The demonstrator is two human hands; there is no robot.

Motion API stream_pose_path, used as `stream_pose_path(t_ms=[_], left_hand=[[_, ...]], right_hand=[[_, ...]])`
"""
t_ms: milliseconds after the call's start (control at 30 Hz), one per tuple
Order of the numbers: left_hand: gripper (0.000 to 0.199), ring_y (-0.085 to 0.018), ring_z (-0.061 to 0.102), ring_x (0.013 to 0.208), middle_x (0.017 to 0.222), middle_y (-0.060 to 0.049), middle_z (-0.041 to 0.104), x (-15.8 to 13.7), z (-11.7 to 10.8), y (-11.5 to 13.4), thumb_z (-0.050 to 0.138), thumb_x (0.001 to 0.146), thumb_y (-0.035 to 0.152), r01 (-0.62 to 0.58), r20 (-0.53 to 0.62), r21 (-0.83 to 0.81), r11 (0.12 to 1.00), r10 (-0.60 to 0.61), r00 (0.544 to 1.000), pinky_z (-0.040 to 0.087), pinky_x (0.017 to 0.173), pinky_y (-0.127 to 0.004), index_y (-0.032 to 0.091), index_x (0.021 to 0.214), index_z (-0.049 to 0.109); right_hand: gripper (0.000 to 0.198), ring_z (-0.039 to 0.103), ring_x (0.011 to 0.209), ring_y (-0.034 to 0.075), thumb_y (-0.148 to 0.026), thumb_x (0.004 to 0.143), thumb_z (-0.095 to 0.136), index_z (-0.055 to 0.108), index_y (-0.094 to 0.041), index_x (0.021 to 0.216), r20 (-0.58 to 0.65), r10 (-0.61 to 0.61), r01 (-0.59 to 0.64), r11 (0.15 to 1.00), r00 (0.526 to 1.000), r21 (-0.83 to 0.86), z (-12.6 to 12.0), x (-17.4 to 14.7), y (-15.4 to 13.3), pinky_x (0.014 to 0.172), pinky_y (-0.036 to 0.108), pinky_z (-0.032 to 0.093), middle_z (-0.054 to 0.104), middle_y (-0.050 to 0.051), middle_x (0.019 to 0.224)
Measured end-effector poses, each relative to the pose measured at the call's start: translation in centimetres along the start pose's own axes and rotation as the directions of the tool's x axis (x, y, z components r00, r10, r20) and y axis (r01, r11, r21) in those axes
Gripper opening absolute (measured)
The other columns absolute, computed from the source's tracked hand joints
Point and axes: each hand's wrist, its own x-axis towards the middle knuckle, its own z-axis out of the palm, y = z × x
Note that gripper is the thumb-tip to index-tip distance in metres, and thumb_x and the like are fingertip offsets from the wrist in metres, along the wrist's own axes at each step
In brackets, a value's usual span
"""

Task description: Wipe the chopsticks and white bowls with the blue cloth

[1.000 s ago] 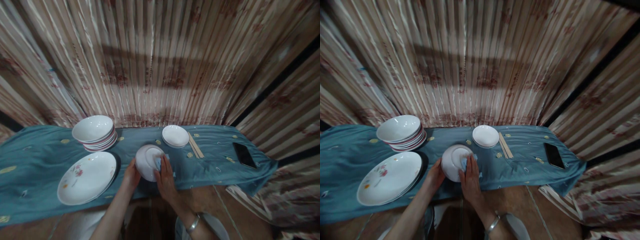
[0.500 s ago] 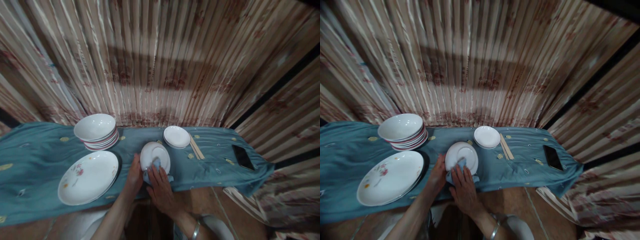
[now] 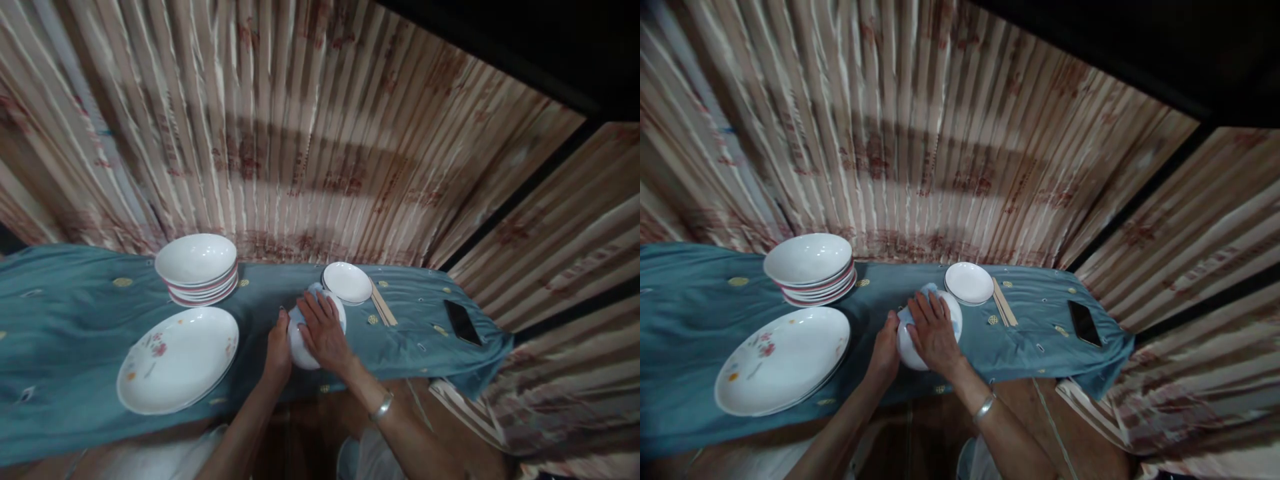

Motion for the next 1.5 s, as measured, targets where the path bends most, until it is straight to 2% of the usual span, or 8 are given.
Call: stream_pose_path(t_ms=[233, 433, 567, 767, 1000, 1100, 1233, 1500], left_hand=[[0.032, -0.011, 0.051, 0.046, 0.052, 0.001, 0.061, -0.1, 0.2, -0.6, 0.081, 0.052, 0.038, -0.001, 0.023, -0.021, 1.000, 0.001, 1.000, 0.039, 0.050, -0.024, 0.013, 0.064, 0.066], [0.035, -0.016, 0.060, 0.054, 0.058, -0.003, 0.066, 0.3, 0.1, -0.6, 0.084, 0.049, 0.035, 0.010, -0.027, -0.090, 0.996, -0.013, 1.000, 0.045, 0.057, -0.027, 0.012, 0.069, 0.067], [0.038, -0.019, 0.063, 0.059, 0.060, -0.004, 0.068, 0.7, -0.2, -0.7, 0.083, 0.050, 0.037, 0.026, -0.027, -0.093, 0.995, -0.028, 0.999, 0.047, 0.061, -0.030, 0.010, 0.072, 0.068], [0.039, -0.021, 0.065, 0.066, 0.068, -0.006, 0.070, 1.1, -0.9, -1.0, 0.084, 0.051, 0.033, 0.036, -0.039, -0.131, 0.991, -0.042, 0.998, 0.049, 0.067, -0.031, 0.008, 0.077, 0.068], [0.011, -0.016, 0.061, 0.058, 0.062, -0.004, 0.067, 1.0, -0.9, -1.1, 0.065, 0.077, 0.020, 0.124, -0.084, -0.226, 0.966, -0.146, 0.986, 0.052, 0.068, -0.029, 0.009, 0.075, 0.066], [0.020, -0.016, 0.063, 0.061, 0.064, -0.004, 0.068, 0.9, -0.6, -1.0, 0.050, 0.087, 0.018, 0.140, -0.106, -0.235, 0.962, -0.168, 0.980, 0.052, 0.068, -0.027, 0.011, 0.078, 0.066], [0.019, -0.018, 0.067, 0.067, 0.071, -0.007, 0.070, 0.6, -0.1, -0.8, 0.049, 0.088, 0.018, 0.160, -0.094, -0.244, 0.957, -0.187, 0.978, 0.054, 0.071, -0.028, 0.011, 0.086, 0.066], [0.031, -0.021, 0.069, 0.077, 0.080, -0.012, 0.072, 0.2, 0.7, 0.3, 0.040, 0.092, 0.018, 0.221, -0.136, -0.300, 0.928, -0.271, 0.953, 0.057, 0.071, -0.029, 0.005, 0.108, 0.062]], right_hand=[[0.046, 0.039, 0.132, 0.024, -0.032, 0.096, 0.032, 0.043, -0.013, 0.136, -0.137, 0.278, -0.252, 0.951, 0.951, 0.182, 2.2, -0.8, 3.0, 0.108, 0.049, 0.032, 0.049, 0.014, 0.137], [0.053, 0.048, 0.125, 0.024, -0.041, 0.097, 0.026, 0.041, -0.010, 0.137, -0.198, 0.542, -0.450, 0.813, 0.817, 0.368, 5.4, -3.8, 4.7, 0.103, 0.046, 0.039, 0.053, 0.018, 0.132], [0.055, 0.049, 0.124, 0.025, -0.044, 0.096, 0.029, 0.041, -0.010, 0.137, -0.183, 0.637, -0.513, 0.732, 0.749, 0.448, 6.9, -6.0, 4.1, 0.102, 0.045, 0.040, 0.053, 0.019, 0.132], [0.059, 0.042, 0.131, 0.028, -0.046, 0.095, 0.031, 0.036, -0.007, 0.140, -0.158, 0.686, -0.570, 0.692, 0.710, 0.443, 7.9, -8.5, 1.7, 0.105, 0.048, 0.037, 0.044, 0.021, 0.140], [0.058, 0.033, 0.136, 0.028, -0.039, 0.096, 0.033, 0.024, -0.013, 0.146, -0.221, 0.649, -0.548, 0.744, 0.728, 0.382, 8.7, -10.5, -0.5, 0.105, 0.050, 0.036, 0.036, 0.018, 0.146], [0.057, 0.029, 0.138, 0.027, -0.036, 0.097, 0.032, 0.019, -0.013, 0.147, -0.204, 0.645, -0.565, 0.752, 0.736, 0.340, 8.2, -10.5, -1.8, 0.106, 0.050, 0.035, 0.033, 0.019, 0.148], [0.059, 0.021, 0.141, 0.028, -0.034, 0.097, 0.031, 0.011, -0.013, 0.149, -0.180, 0.621, -0.556, 0.772, 0.763, 0.308, 7.0, -10.1, -4.0, 0.108, 0.053, 0.031, 0.022, 0.019, 0.152], [0.059, 0.011, 0.143, 0.029, -0.022, 0.095, 0.036, 0.012, -0.018, 0.149, -0.102, 0.395, -0.385, 0.917, 0.913, 0.102, 5.3, -9.3, -7.2, 0.107, 0.058, 0.030, 0.022, 0.013, 0.154]])
